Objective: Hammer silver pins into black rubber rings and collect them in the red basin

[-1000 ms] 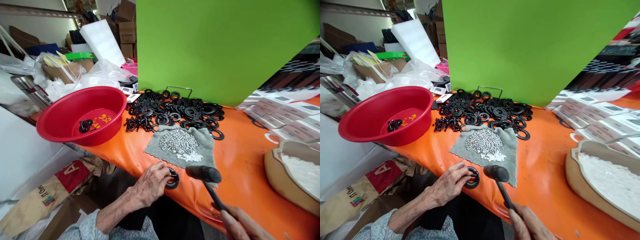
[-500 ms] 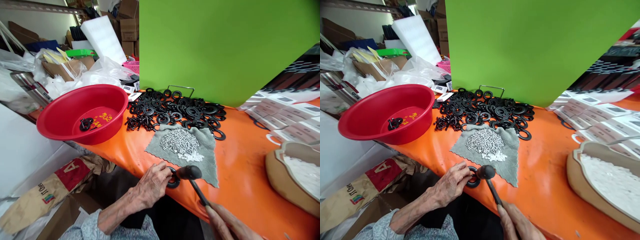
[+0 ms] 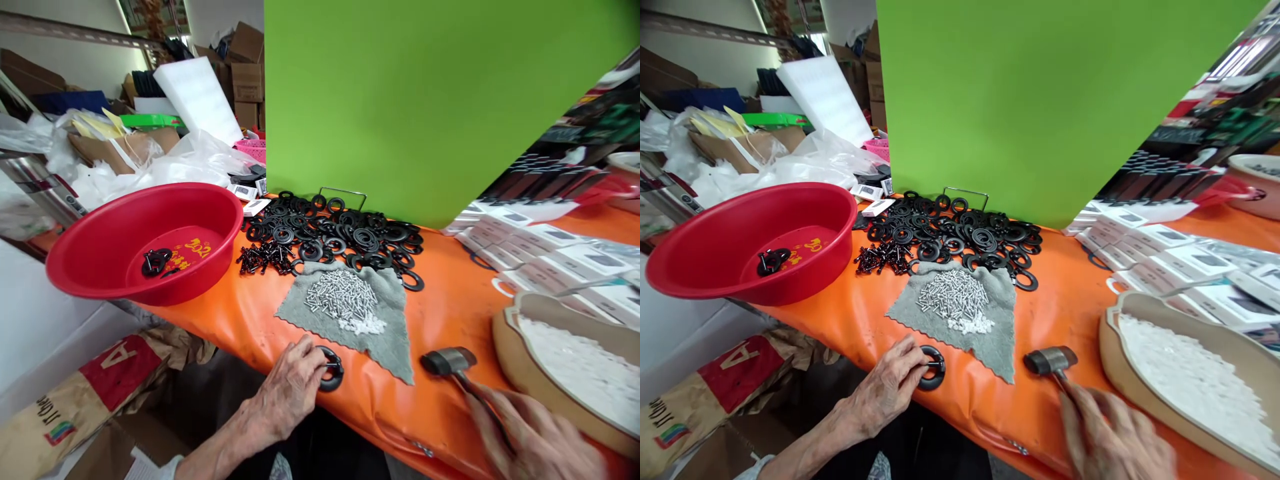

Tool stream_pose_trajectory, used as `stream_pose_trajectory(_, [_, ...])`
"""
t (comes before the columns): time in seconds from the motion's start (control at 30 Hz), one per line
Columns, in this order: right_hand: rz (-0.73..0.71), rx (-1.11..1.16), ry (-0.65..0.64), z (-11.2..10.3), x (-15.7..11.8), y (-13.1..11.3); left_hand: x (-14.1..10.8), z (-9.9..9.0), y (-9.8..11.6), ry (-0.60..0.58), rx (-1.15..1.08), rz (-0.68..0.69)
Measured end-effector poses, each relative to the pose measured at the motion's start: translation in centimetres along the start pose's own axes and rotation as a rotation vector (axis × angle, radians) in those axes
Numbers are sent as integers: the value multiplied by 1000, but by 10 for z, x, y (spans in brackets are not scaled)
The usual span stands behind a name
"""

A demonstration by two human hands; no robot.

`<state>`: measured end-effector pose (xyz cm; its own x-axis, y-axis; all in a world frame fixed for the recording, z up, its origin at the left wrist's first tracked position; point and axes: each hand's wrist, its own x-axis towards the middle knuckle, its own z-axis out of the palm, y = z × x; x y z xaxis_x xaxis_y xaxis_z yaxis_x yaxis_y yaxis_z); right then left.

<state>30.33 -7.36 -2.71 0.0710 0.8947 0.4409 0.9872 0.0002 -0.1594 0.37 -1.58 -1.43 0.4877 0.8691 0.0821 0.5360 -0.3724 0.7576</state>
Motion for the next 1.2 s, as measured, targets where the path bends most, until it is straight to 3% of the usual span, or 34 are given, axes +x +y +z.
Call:
stream_pose_trajectory(0.1, [-131,315,-110,5,35,-45,1,-4,3,13,-59,-29])
stream_pose_trajectory(0.23, [-176,371,-137,32,74,-79,0,-14,6,60,-101,-81])
stream_pose_trajectory(0.4, [-194,280,-195,59,93,-79,-1,-26,2,140,-119,-71])
stream_pose_trajectory(0.57, [-197,245,-248,66,99,-76,2,-33,2,194,-183,-111])
stream_pose_trajectory(0.7, [-189,260,-262,70,102,-77,3,-36,5,165,-380,-212])
stream_pose_trajectory(0.87, [-190,274,-203,59,97,-82,2,-38,2,97,-663,-333])
stream_pose_trajectory(0.97, [-186,380,-210,39,89,-92,0,-38,0,91,-694,-359])
stream_pose_trajectory(1.1, [-93,673,-350,11,75,-111,-1,-37,1,72,-722,-373])
stream_pose_trajectory(1.2, [-75,704,-327,8,68,-115,-1,-36,3,83,-640,-324])
